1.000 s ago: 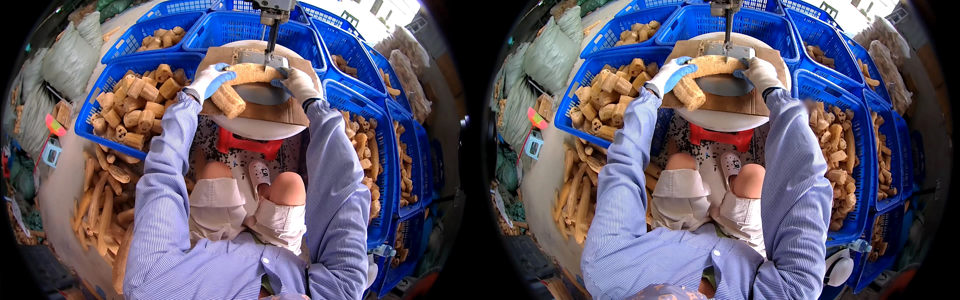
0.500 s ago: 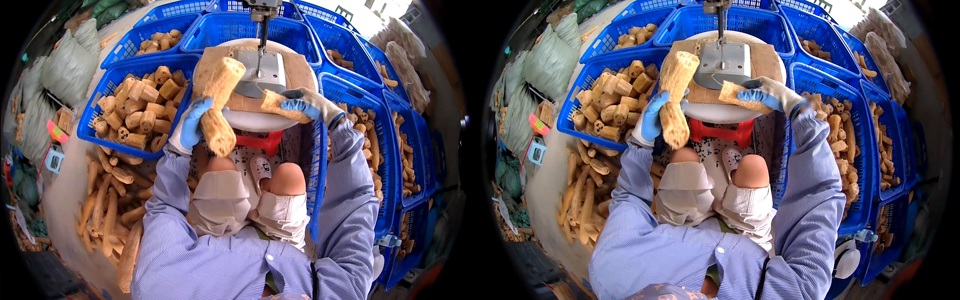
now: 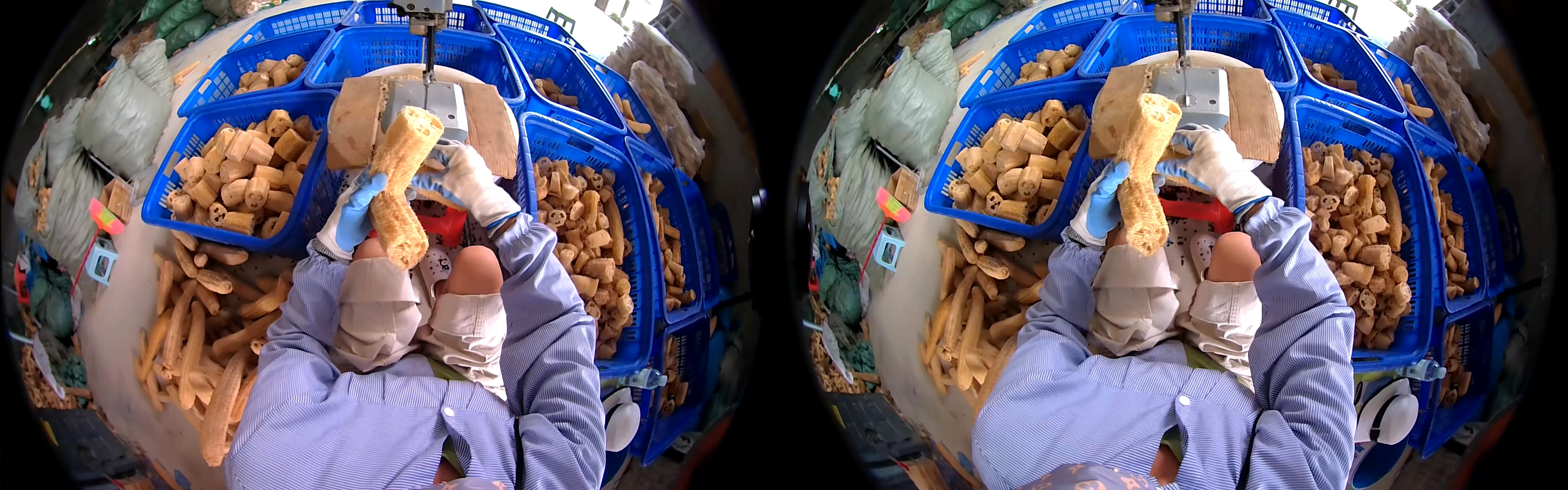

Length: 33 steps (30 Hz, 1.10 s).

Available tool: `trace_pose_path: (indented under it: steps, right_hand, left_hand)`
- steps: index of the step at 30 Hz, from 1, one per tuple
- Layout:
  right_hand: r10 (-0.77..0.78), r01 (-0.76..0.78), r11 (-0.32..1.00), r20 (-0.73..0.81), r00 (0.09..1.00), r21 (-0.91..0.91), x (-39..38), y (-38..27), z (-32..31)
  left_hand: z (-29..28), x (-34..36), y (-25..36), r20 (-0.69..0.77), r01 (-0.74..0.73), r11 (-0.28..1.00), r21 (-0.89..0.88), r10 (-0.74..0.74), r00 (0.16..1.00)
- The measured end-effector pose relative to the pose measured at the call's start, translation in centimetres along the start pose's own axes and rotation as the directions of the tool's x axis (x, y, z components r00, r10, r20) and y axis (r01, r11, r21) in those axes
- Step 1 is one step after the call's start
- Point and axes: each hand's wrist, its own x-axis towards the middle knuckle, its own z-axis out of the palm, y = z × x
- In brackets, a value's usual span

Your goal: The person cuts loofah sponges into smaller cylindrical pieces using a motorized cutting machine.

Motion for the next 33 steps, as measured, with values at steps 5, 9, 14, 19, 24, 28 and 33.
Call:
trace_pose_path:
  steps: [5, 9, 14, 19, 24, 28, 33]
  right_hand:
    - [0.187, -0.035, 0.872, -0.266, 0.946, 0.488, -2.3, -1.1, 1.9]
    - [0.203, 0.153, 0.761, -0.456, 0.867, 0.630, -5.2, 2.3, 1.3]
    - [0.477, 0.026, 0.788, -0.636, 0.606, 0.615, -11.6, 9.2, -4.9]
    - [0.762, -0.913, 0.408, -0.550, 0.341, -0.001, -15.6, 15.0, -10.2]
    - [0.502, -0.766, 0.638, -0.715, 0.486, -0.073, -13.3, 14.2, -5.9]
    - [0.315, -0.343, 0.939, -0.397, 0.862, -0.001, -3.2, 9.4, -1.4]
    - [0.259, -0.250, 0.966, -0.215, 0.942, 0.067, 5.5, 10.7, 1.6]
  left_hand:
    - [0.9, 0.0, 0.3, 0.004, -0.040, 0.999, 0.027, 0.040, 0.999]
    - [0.6, 0.5, 0.4, -0.017, -0.065, 0.997, -0.036, 0.064, 0.998]
    - [-2.9, 2.5, -0.2, -0.083, -0.025, 0.984, -0.176, 0.011, 0.997]
    - [-6.6, 4.9, -0.6, -0.011, -0.072, 0.883, -0.463, 0.076, 0.997]
    - [-7.1, 8.0, 0.3, -0.074, -0.084, 0.857, -0.508, 0.053, 0.996]
    - [-9.7, 10.6, 1.2, -0.140, -0.122, 0.871, -0.475, 0.062, 0.988]
    - [-8.3, 12.4, 2.5, -0.258, -0.116, 0.895, -0.431, 0.001, 0.966]
